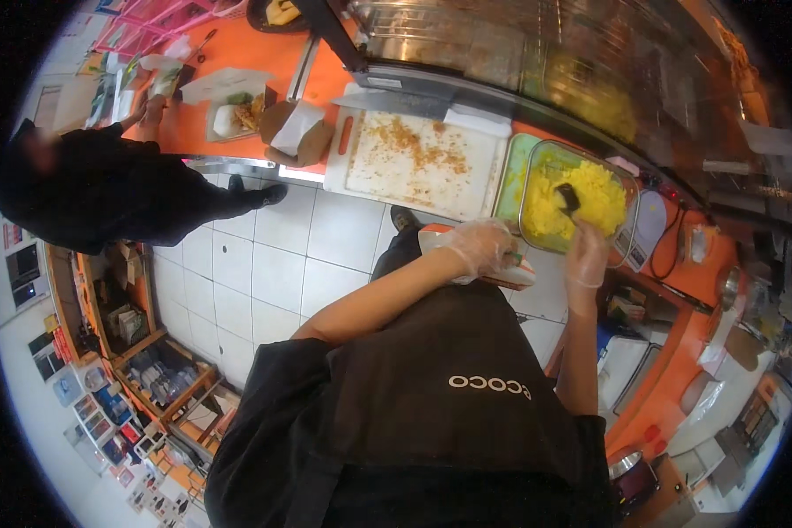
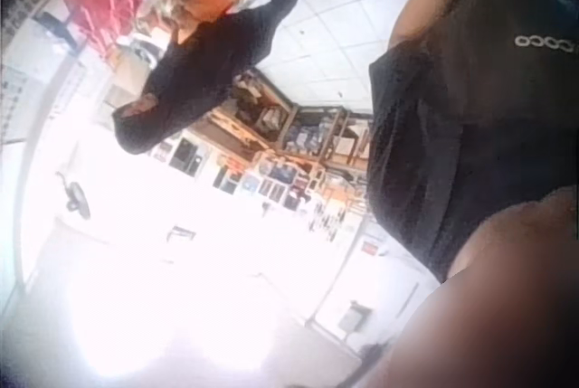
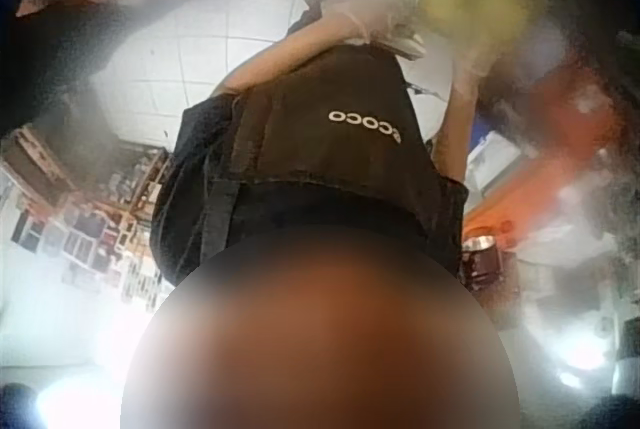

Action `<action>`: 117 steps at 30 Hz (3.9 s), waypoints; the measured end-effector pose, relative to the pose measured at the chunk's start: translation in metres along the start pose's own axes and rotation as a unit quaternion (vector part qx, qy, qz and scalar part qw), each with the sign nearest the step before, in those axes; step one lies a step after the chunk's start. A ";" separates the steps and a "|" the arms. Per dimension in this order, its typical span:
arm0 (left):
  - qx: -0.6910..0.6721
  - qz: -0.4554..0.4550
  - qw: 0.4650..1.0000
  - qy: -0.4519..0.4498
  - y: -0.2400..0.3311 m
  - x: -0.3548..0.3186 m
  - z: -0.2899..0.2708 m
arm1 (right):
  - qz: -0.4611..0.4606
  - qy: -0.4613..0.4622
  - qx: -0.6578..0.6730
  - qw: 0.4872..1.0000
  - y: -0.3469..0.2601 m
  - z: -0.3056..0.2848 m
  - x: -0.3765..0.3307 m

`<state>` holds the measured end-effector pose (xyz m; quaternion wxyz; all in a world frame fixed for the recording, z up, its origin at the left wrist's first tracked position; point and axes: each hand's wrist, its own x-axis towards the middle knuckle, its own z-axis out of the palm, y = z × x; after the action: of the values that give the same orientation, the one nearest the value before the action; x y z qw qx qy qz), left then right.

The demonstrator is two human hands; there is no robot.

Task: The person cuts fried chicken with a knife on a cutting board and scoops yellow rice into food boxes. The person adds side dishes, closes the boxes, and places them into a plastic bag.

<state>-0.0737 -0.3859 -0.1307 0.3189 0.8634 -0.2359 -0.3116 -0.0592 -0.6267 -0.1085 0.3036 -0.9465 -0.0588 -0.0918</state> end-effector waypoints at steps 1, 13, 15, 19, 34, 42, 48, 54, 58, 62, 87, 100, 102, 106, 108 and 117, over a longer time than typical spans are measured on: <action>-0.001 0.005 1.000 0.005 -0.001 0.001 0.004 | -0.011 -0.049 -0.006 0.999 0.005 0.002 -0.002; -0.004 -0.040 0.998 0.050 -0.005 -0.015 -0.012 | 0.024 -0.077 -0.111 0.991 0.015 0.005 -0.006; -0.051 -0.040 0.998 0.011 0.000 -0.039 -0.039 | 0.014 -0.063 -0.129 0.990 0.025 0.010 -0.021; -0.056 -0.012 0.998 0.028 -0.040 -0.057 -0.029 | 0.124 -0.055 -0.204 0.970 -0.011 0.019 -0.025; -0.150 0.053 0.987 0.024 -0.195 -0.174 -0.093 | 0.119 0.132 -0.224 0.958 -0.127 0.094 -0.007; -0.176 0.095 0.978 0.053 -0.231 -0.179 -0.069 | 0.115 0.139 -0.206 0.962 -0.218 0.103 0.020; -0.147 0.094 0.982 0.077 -0.261 -0.190 -0.048 | -0.057 0.075 -0.002 0.996 -0.356 0.169 0.094; -0.175 0.041 0.979 0.093 -0.289 -0.220 -0.062 | -0.261 -0.261 0.025 0.929 -0.530 0.330 0.152; -0.169 0.060 0.978 0.102 -0.298 -0.224 -0.061 | -0.156 -0.451 -0.289 0.830 -0.533 0.447 0.185; -0.188 0.026 0.976 0.102 -0.304 -0.221 -0.057 | -0.232 -0.509 -0.374 0.740 -0.569 0.444 0.193; -0.131 0.031 0.989 0.053 -0.288 -0.224 -0.091 | -0.158 -0.165 0.293 0.928 -0.396 0.249 0.139; -0.100 0.058 0.979 0.169 -0.209 -0.183 -0.062 | 0.225 -0.087 0.284 0.928 -0.196 0.237 0.013; -0.076 0.080 0.964 0.243 -0.195 -0.176 -0.068 | 0.092 -0.107 0.207 0.968 -0.187 0.230 0.025; -0.079 -0.007 0.963 0.258 -0.181 -0.163 -0.066 | -0.048 -0.192 0.146 0.969 -0.177 0.205 0.037; -0.002 0.021 0.951 0.310 -0.184 -0.153 -0.067 | -0.101 -0.118 0.097 0.983 -0.155 0.198 0.050; 0.018 0.065 0.950 0.305 -0.193 -0.132 -0.072 | -0.218 -0.224 -0.237 0.920 -0.122 0.198 0.145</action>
<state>-0.0754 -0.1442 -0.1710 0.3793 0.9057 -0.1890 -0.0076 0.0889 -0.4040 -0.1675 0.0217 -0.9504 -0.3068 0.0470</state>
